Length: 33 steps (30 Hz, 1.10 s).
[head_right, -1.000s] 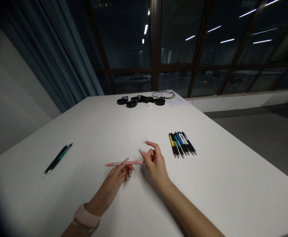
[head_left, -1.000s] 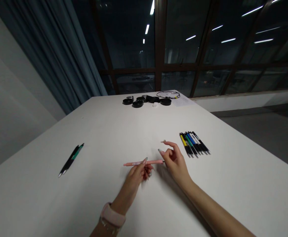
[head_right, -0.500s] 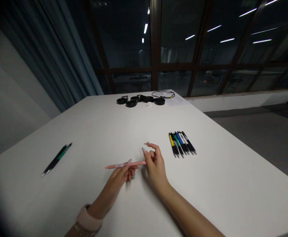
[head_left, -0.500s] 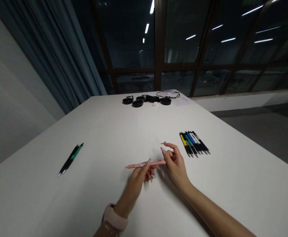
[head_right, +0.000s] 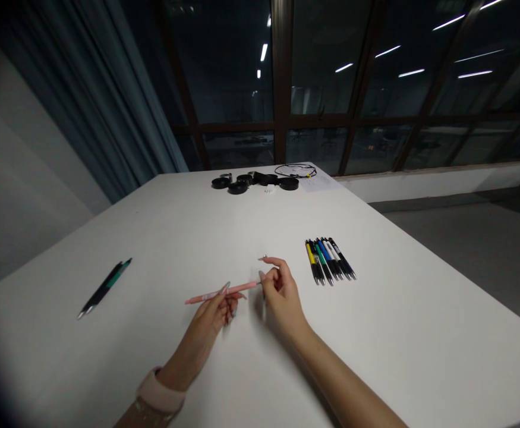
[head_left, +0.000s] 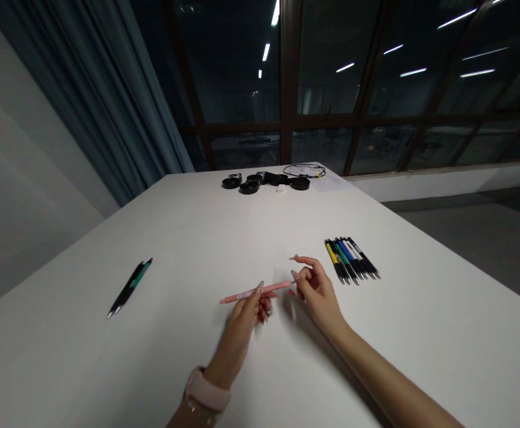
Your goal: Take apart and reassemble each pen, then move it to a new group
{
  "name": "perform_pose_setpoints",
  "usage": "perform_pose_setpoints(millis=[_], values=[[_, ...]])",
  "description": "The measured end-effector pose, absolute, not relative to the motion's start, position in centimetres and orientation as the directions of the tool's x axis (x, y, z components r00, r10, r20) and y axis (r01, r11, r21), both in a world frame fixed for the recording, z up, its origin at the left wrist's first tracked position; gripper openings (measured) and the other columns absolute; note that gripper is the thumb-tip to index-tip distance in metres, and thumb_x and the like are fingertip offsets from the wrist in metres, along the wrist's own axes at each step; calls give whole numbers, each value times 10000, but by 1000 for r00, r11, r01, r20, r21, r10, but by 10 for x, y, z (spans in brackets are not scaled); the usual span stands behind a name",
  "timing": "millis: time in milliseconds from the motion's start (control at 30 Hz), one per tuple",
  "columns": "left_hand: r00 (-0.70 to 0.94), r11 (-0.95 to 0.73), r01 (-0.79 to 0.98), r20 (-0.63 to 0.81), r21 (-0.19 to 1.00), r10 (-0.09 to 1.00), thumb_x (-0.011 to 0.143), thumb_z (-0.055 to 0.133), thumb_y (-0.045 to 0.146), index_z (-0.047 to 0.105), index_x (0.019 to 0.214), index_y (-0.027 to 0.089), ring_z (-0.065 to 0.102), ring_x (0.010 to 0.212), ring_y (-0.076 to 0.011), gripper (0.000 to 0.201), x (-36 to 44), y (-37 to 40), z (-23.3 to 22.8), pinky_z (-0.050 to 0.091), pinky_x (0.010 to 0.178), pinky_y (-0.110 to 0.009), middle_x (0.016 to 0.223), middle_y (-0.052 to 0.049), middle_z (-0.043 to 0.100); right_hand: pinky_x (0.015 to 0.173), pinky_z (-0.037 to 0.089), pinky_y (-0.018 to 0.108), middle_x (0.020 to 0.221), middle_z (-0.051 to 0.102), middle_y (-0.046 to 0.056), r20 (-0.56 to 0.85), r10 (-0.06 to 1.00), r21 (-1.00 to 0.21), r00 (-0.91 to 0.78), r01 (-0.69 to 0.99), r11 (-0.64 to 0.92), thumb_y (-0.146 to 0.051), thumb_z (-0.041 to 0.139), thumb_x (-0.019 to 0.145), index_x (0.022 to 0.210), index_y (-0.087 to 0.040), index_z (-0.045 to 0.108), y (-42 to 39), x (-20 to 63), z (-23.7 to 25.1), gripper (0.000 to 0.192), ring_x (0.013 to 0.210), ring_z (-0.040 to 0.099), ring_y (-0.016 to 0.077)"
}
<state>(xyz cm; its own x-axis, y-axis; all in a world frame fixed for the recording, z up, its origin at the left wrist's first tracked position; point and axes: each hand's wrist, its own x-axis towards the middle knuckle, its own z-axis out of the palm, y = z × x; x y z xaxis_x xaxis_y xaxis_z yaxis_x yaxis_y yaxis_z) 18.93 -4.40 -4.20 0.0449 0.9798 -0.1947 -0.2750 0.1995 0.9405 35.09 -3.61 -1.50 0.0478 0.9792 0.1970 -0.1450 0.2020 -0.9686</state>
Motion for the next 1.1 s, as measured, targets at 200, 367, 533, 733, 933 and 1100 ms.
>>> perform_pose_setpoints(millis=[200,367,533,733,933,1100], values=[[52,206,-275,-200,939,978,692,708,625,734,706,108,503,516,-115,518,189,-45,-41,343,470,-240,566,-37,593,506,351,224,611,438,-92,197,980,-966,8,-170,195,-375,616,866,1125,-220,521,-37,347,-20,317,513,390,101],[29,204,-270,-204,941,979,658,719,641,723,662,119,483,487,-107,522,188,-41,-38,328,452,-235,534,-27,577,529,391,243,591,453,-79,187,982,-981,-5,-58,186,-459,503,921,1162,-205,512,-34,352,-19,350,530,457,134],[-62,179,-281,-204,943,977,640,724,631,727,664,122,468,484,-99,510,185,-36,-37,305,447,-231,539,-26,577,572,405,280,654,593,-14,175,984,-825,-37,540,167,-381,357,987,1267,-176,473,-26,369,-27,366,599,588,195],[-145,167,-291,-216,942,966,608,725,637,723,661,118,451,465,-92,522,185,-34,-39,292,442,-232,520,-10,550,677,463,312,974,729,151,85,961,-267,-264,923,278,-335,459,973,1322,-106,475,-25,366,-33,418,862,695,273],[-139,165,-282,-211,945,968,576,734,648,718,644,123,435,448,-84,530,183,-34,-38,285,431,-227,495,1,539,653,455,297,928,734,155,81,933,-231,-350,904,359,-97,399,938,1298,-125,531,-22,368,-37,384,807,690,247],[-145,167,-280,-214,945,966,609,735,623,719,666,121,479,485,-100,505,181,-37,-35,312,445,-228,534,-18,575,651,443,292,822,715,63,223,952,-697,-210,648,306,-275,452,962,1145,-192,621,-22,372,-38,263,719,646,202]])
